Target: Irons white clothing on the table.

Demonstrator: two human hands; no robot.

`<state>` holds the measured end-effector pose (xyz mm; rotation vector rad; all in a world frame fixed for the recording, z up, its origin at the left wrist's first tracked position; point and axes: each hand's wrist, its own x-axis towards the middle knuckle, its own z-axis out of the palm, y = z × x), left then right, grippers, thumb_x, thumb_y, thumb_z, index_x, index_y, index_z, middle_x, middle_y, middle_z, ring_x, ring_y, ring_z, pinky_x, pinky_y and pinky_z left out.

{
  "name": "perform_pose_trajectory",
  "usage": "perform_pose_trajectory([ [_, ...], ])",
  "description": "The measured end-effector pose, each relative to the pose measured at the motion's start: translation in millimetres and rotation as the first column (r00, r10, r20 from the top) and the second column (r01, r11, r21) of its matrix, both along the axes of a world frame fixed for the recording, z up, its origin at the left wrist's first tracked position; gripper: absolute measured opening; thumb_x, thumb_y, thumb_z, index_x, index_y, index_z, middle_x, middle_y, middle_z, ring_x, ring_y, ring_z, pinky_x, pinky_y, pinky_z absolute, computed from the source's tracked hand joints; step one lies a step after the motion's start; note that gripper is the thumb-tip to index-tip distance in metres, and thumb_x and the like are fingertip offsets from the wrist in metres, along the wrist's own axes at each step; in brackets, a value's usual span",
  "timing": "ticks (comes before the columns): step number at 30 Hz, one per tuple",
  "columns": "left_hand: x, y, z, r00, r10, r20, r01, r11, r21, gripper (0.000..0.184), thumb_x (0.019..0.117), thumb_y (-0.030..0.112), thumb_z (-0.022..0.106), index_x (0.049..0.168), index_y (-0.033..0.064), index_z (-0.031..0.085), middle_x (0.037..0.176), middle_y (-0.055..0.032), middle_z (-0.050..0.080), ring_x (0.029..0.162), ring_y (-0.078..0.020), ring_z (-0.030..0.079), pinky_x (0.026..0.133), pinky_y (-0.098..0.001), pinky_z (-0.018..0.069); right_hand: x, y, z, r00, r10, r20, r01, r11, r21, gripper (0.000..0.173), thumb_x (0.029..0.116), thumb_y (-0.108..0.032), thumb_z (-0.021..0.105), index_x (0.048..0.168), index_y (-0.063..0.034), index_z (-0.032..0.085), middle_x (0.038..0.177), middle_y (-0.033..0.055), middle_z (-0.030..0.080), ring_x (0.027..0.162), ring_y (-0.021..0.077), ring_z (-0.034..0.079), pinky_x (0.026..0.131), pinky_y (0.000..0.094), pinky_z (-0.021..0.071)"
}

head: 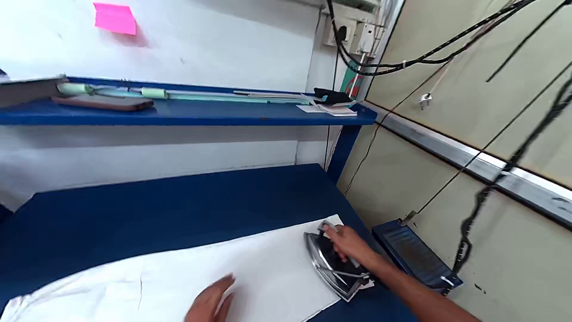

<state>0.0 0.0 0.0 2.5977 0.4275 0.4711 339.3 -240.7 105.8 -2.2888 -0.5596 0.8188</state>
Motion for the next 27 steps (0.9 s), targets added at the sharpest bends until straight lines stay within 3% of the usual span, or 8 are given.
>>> perform_pose_trajectory([
  [1, 35.0, 15.2, -27.1, 0.995, -0.069, 0.076, 0.065, 0.997, 0.05, 0.04, 0.1036, 0.024, 0.054, 0.137, 0.0029, 0.063, 0.143, -0.0183, 0.061, 0.134, -0.0357, 0.058, 0.113, -0.0562, 0.0441, -0.6, 11.5, -8.4, 0.999, 0.038, 0.036, -0.037, 0.998, -0.044, 0.059, 0.1056, -0.06, 0.04, 0.116, -0.0046, 0.059, 0.074, 0.0065, 0.059, 0.057, 0.0182, 0.06, 0.059, 0.0369, 0.0552],
  [3, 72.8, 30.5, -57.5, 0.988, -0.146, -0.041, 0.15, 0.983, 0.109, 0.051, 0.1045, 0.034, 0.05, 0.148, 0.007, 0.054, 0.157, -0.0187, 0.047, 0.146, -0.0383, 0.044, 0.119, -0.0614, 0.032, 10.7, 20.2, -20.2, 0.992, 0.044, 0.118, -0.032, 0.994, -0.104, 0.06, 0.1045, -0.062, 0.04, 0.113, -0.0056, 0.059, 0.076, 0.0079, 0.06, 0.06, 0.0202, 0.062, 0.062, 0.0388, 0.0555],
  [8, 42.3, 95.7, -92.3, 0.99, 0.002, -0.143, 0.031, 0.973, 0.227, 0.079, 0.1036, 0.066, 0.029, 0.158, 0.0101, 0.041, 0.165, -0.0164, 0.036, 0.153, -0.0402, 0.031, 0.121, -0.0686, 0.0191, 79.3, 10.1, -31.4, 0.943, -0.15, 0.299, 0.201, 0.968, -0.149, 0.066, 0.1043, -0.063, 0.039, 0.117, -0.0036, 0.065, 0.087, 0.0166, 0.068, 0.072, 0.0297, 0.068, 0.071, 0.0492, 0.057],
  [14, 18.4, 152.5, -92.4, 0.974, 0.037, -0.223, 0.018, 0.971, 0.239, 0.072, 0.1043, 0.066, 0.028, 0.161, 0.0217, 0.037, 0.168, -0.0155, 0.03, 0.155, -0.0408, 0.024, 0.122, -0.0673, 0.0137, 136.1, 21.4, -37.6, 0.917, -0.33, 0.223, 0.343, 0.939, -0.022, 0.066, 0.1058, -0.063, 0.035, 0.1, -0.0023, 0.06, 0.065, 0.01, 0.056, 0.05, 0.0204, 0.058, 0.052, 0.037, 0.053],
  [17, 15.6, 150.6, -90.0, 0.975, 0.036, -0.22, 0.018, 0.971, 0.24, 0.073, 0.1041, 0.065, 0.027, 0.161, 0.021, 0.037, 0.168, -0.0152, 0.03, 0.156, -0.0398, 0.024, 0.122, -0.0669, 0.0129, 98.0, -18.6, -33.5, 0.935, -0.331, 0.127, 0.341, 0.938, -0.063, 0.066, 0.1046, -0.064, 0.036, 0.099, -0.0025, 0.059, 0.062, 0.0074, 0.055, 0.049, 0.0175, 0.058, 0.052, 0.034, 0.0538],
  [21, 13.9, 149.0, -88.1, 0.973, 0.035, -0.229, 0.019, 0.973, 0.231, 0.073, 0.1041, 0.066, 0.026, 0.162, 0.0218, 0.036, 0.168, -0.0157, 0.029, 0.156, -0.0402, 0.023, 0.122, -0.0672, 0.0129, 24.8, -93.5, -34.4, 0.931, -0.305, 0.201, 0.34, 0.924, -0.176, 0.064, 0.104, -0.064, 0.037, 0.111, -0.0056, 0.063, 0.076, 0.0117, 0.063, 0.06, 0.0246, 0.063, 0.061, 0.0436, 0.0558],
  [23, 15.4, 149.2, -85.8, 0.97, 0.036, -0.24, 0.021, 0.973, 0.23, 0.072, 0.1046, 0.064, 0.027, 0.161, 0.0211, 0.036, 0.168, -0.0163, 0.029, 0.156, -0.0405, 0.023, 0.123, -0.0666, 0.0119, 21.2, -101.7, -35.7, 0.927, -0.308, 0.214, 0.348, 0.92, -0.181, 0.063, 0.1038, -0.065, 0.037, 0.109, -0.0074, 0.062, 0.075, 0.0094, 0.061, 0.059, 0.0221, 0.063, 0.06, 0.0407, 0.0551],
  [27, 14.1, 150.7, -89.7, 0.978, 0.021, -0.207, 0.033, 0.968, 0.25, 0.071, 0.1058, 0.062, 0.027, 0.16, 0.0174, 0.039, 0.167, -0.0195, 0.03, 0.155, -0.0429, 0.025, 0.122, -0.0671, 0.0143, 68.9, -66.9, -28.6, 0.987, 0.029, 0.16, -0.005, 0.989, -0.145, 0.058, 0.104, -0.062, 0.042, 0.105, -0.0082, 0.062, 0.069, 0.0067, 0.056, 0.055, 0.0187, 0.057, 0.057, 0.0369, 0.0515],
])
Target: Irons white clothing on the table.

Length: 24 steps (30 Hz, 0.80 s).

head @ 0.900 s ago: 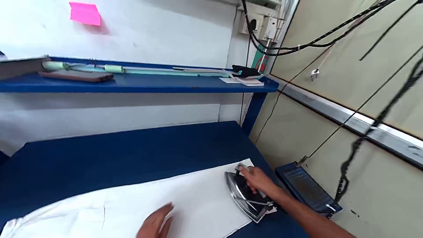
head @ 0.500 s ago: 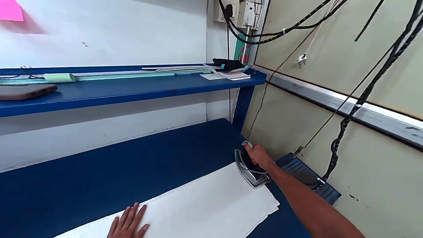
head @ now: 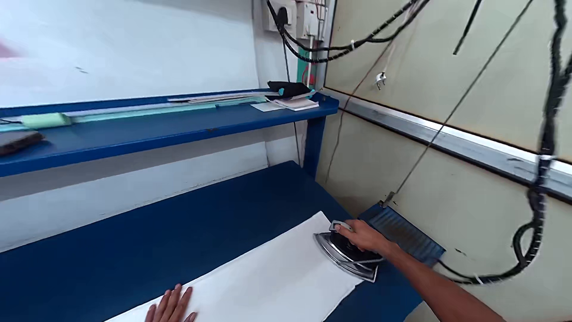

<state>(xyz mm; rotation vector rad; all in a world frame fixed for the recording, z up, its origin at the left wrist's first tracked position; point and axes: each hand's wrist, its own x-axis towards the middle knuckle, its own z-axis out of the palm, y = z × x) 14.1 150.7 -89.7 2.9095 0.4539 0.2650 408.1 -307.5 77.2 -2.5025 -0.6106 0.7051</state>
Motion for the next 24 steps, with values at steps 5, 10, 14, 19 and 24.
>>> perform_pose_trajectory([
  [5, -36.8, -10.9, 2.0, 0.99, 0.047, 0.129, -0.051, 0.998, 0.027, 0.062, 0.1076, 0.049, 0.027, 0.147, 0.0114, 0.057, 0.158, -0.0168, 0.047, 0.148, -0.0379, 0.041, 0.121, -0.0616, 0.0283, 26.5, 70.0, 6.9, 0.929, 0.368, -0.03, -0.365, 0.928, 0.069, 0.047, 0.106, -0.049, 0.051, 0.101, -0.0042, 0.064, 0.064, 0.0071, 0.053, 0.05, 0.0168, 0.051, 0.051, 0.0332, 0.0468],
  [10, -126.1, 22.7, 40.7, 0.931, 0.33, -0.154, -0.342, 0.938, -0.061, 0.068, 0.1064, 0.057, 0.02, 0.161, 0.02, 0.036, 0.169, -0.0064, 0.028, 0.158, -0.0268, 0.02, 0.128, -0.0567, 0.0113, 14.6, 142.0, -20.8, 0.754, 0.657, -0.01, -0.654, 0.752, 0.085, 0.058, 0.0989, -0.059, 0.052, 0.101, -0.0024, 0.066, 0.067, 0.0097, 0.059, 0.054, 0.0223, 0.058, 0.054, 0.0437, 0.0518],
  [14, -171.1, 75.3, 41.0, 0.852, 0.482, -0.204, -0.495, 0.869, -0.011, 0.073, 0.1044, 0.063, 0.02, 0.163, 0.0211, 0.032, 0.171, -0.0039, 0.025, 0.159, -0.0236, 0.016, 0.128, -0.0564, 0.0074, -46.3, 222.6, -28.2, 0.585, 0.811, 0.004, -0.804, 0.579, 0.134, 0.062, 0.0977, -0.063, 0.052, 0.094, -0.0026, 0.065, 0.064, 0.0096, 0.058, 0.054, 0.0236, 0.058, 0.054, 0.0457, 0.0501],
  [19, -202.1, 124.1, 48.2, 0.831, 0.498, -0.249, -0.499, 0.864, 0.066, 0.068, 0.1065, 0.057, 0.015, 0.163, 0.0224, 0.031, 0.171, 0.0006, 0.025, 0.159, -0.0184, 0.016, 0.127, -0.0603, 0.0011, -160.6, 332.7, -13.5, 0.508, 0.861, -0.006, -0.859, 0.507, 0.064, 0.065, 0.0976, -0.07, 0.043, 0.095, -0.0078, 0.063, 0.069, 0.0087, 0.058, 0.059, 0.0242, 0.061, 0.059, 0.0462, 0.0521],
  [24, -217.0, 155.2, 60.9, 0.8, 0.526, -0.29, -0.521, 0.848, 0.101, 0.053, 0.1055, 0.02, 0.043, 0.158, 0.0222, 0.043, 0.166, 0.0, 0.037, 0.158, -0.0289, 0.021, 0.122, -0.0697, 0.0037, -262.7, 413.0, -1.8, 0.52, 0.854, -0.021, -0.854, 0.52, 0.004, 0.064, 0.1005, -0.069, 0.041, 0.101, -0.0098, 0.064, 0.08, 0.01, 0.061, 0.073, 0.026, 0.064, 0.07, 0.0481, 0.0528],
])
